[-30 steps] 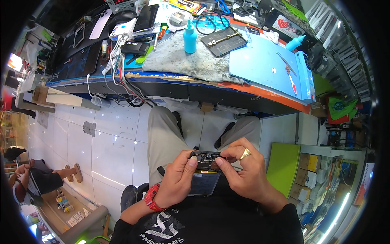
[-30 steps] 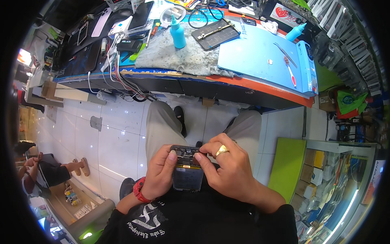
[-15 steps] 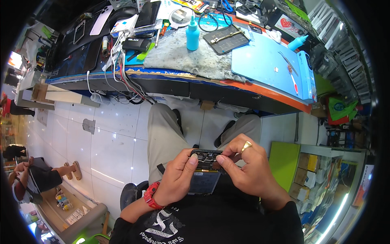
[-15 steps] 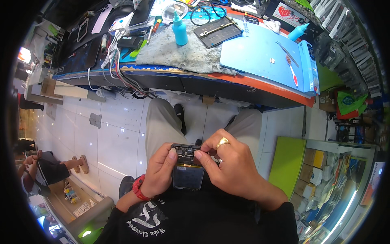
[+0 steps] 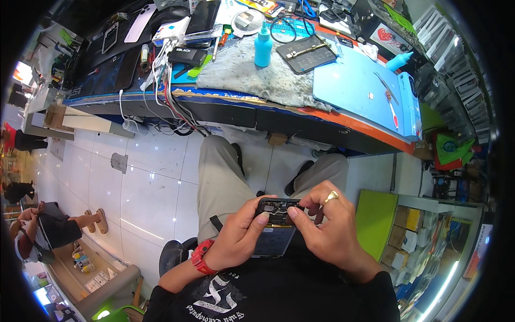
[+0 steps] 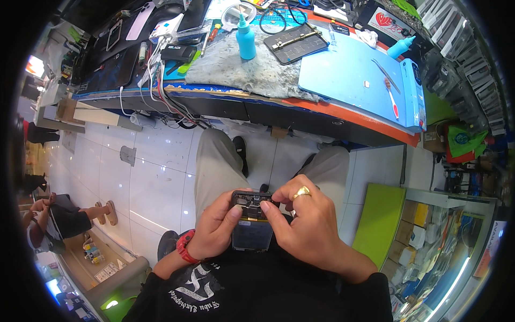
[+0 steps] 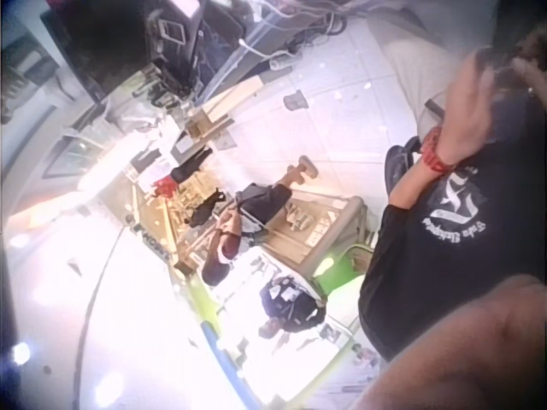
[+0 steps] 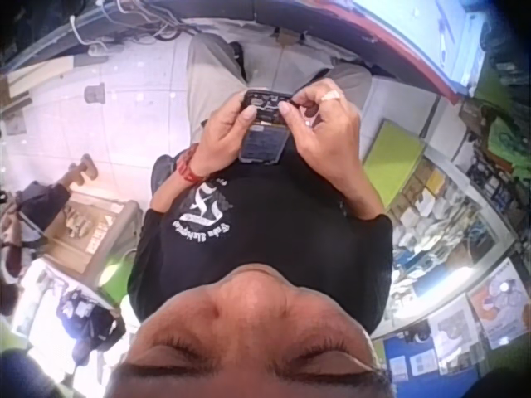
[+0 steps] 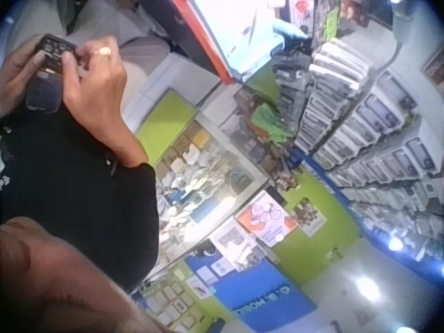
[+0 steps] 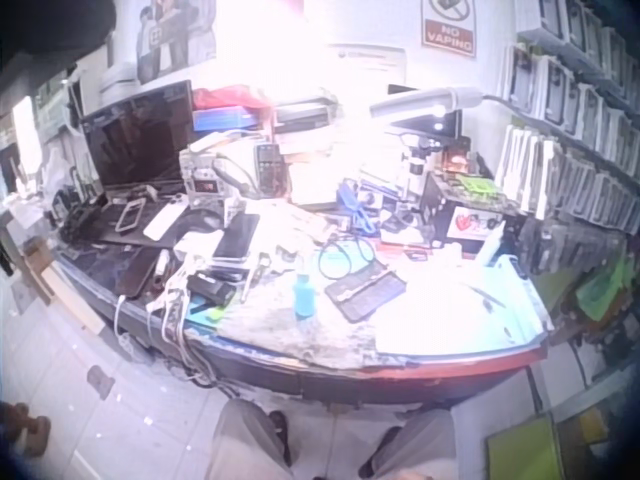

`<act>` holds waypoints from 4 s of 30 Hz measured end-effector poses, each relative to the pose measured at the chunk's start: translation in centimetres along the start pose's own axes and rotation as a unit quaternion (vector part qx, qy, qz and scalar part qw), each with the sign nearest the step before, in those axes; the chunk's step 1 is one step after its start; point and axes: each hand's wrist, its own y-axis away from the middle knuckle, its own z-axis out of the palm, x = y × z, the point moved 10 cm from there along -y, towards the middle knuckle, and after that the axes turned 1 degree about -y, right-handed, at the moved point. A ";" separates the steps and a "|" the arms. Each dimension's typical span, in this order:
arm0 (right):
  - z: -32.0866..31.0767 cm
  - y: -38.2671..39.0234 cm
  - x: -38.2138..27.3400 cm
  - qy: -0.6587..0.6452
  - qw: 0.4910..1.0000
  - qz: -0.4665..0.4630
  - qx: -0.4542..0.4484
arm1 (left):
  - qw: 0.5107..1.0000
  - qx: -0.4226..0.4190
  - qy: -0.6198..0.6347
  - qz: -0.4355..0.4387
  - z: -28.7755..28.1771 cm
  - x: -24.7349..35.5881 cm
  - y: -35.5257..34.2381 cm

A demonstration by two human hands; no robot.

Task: The person cleans and reassembles the internal components of a mobile phone by hand and using a toothbrush. They brush the circuit board area, manipulate small connector cables, and position the motherboard back into the phone chassis.

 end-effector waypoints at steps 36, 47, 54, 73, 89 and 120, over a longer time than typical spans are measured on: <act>1.7 -0.3 5.5 -0.258 0.962 0.087 -0.034 | 0.999 0.032 0.014 -0.011 -0.7 -1.6 -0.1; 2.7 1.7 6.7 -0.358 0.916 0.147 -0.103 | 0.992 0.038 0.116 -0.032 -1.1 -2.3 -0.3; 1.8 0.5 4.4 -0.217 0.973 0.005 -0.077 | 0.989 0.015 0.143 -0.042 -0.7 -3.0 -0.7; 1.9 -0.8 3.5 -0.157 0.980 0.020 -0.121 | 0.999 0.003 -0.014 0.046 -0.7 -1.7 -0.4; 2.3 0.1 2.7 -0.087 0.981 -0.095 -0.144 | 0.990 -0.020 0.136 0.012 -0.9 -3.3 -0.4; 2.0 1.6 6.0 -0.223 0.963 0.005 -0.151 | 0.997 0.008 0.069 0.027 -0.2 -2.1 -0.8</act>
